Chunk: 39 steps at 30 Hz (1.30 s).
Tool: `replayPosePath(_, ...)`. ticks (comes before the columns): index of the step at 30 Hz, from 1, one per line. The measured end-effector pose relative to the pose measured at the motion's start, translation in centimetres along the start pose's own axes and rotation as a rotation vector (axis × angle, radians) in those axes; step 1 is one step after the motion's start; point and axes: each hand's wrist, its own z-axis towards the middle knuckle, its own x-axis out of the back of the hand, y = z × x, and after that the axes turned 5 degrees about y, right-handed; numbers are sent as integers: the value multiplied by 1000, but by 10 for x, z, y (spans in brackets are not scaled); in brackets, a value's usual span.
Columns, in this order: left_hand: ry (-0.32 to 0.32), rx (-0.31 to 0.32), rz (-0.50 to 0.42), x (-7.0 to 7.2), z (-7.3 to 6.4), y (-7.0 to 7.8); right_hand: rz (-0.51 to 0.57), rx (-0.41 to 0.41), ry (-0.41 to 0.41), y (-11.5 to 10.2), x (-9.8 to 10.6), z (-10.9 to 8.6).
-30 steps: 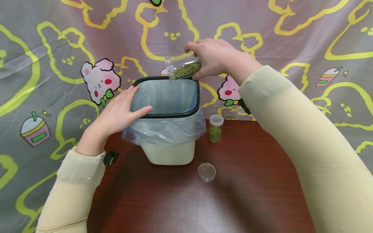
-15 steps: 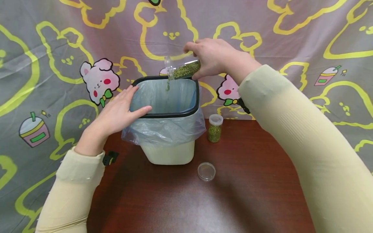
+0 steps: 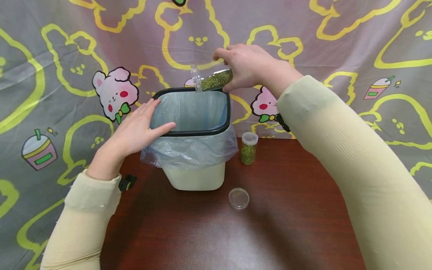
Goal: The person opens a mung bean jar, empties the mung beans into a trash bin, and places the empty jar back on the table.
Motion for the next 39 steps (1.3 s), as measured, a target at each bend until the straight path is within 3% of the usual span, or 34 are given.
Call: replayPosePath(39, -3, 9, -6, -1, -1, 0, -29, -31, 17, -4, 4, -1)
